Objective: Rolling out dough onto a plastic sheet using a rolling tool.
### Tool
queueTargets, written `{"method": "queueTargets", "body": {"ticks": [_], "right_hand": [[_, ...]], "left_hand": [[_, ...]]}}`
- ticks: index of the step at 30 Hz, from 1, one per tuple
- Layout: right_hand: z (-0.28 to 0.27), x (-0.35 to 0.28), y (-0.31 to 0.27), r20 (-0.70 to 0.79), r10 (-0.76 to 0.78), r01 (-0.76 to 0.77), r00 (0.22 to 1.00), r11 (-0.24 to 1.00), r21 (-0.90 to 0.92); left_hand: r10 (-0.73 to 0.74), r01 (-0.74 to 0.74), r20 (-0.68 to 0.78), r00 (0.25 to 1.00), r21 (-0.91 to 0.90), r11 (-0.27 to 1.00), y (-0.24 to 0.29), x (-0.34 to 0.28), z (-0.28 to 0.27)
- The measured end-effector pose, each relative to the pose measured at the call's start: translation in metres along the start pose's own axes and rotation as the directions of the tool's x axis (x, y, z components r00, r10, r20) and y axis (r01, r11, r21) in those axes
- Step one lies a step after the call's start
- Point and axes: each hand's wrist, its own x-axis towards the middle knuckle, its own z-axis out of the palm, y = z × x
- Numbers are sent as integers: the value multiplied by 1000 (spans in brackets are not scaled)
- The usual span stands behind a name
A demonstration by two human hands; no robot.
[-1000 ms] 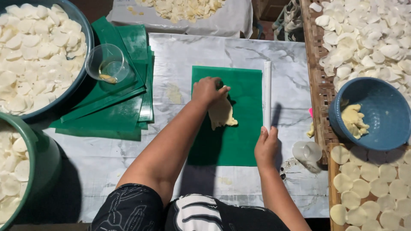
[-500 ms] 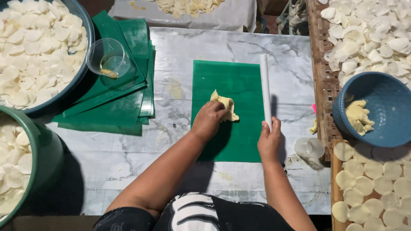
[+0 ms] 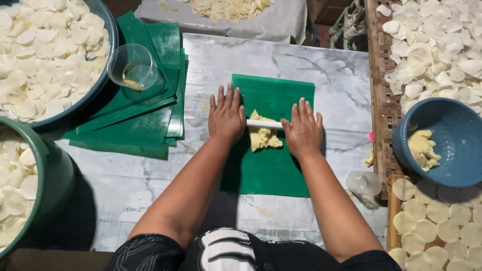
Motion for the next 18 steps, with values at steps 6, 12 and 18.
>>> {"method": "queueTargets", "body": {"ticks": [6, 12, 18], "right_hand": [[7, -27, -13, -77, 71, -66, 994, 995, 69], [18, -5, -13, 50, 206, -204, 977, 978, -41], [2, 33, -14, 248, 289, -301, 925, 954, 9]], "left_hand": [[64, -61, -69, 996, 38, 997, 6, -25, -9], [-14, 13, 40, 999, 14, 1000, 2, 8, 10], [-27, 26, 24, 999, 10, 1000, 9, 24, -3]]}}
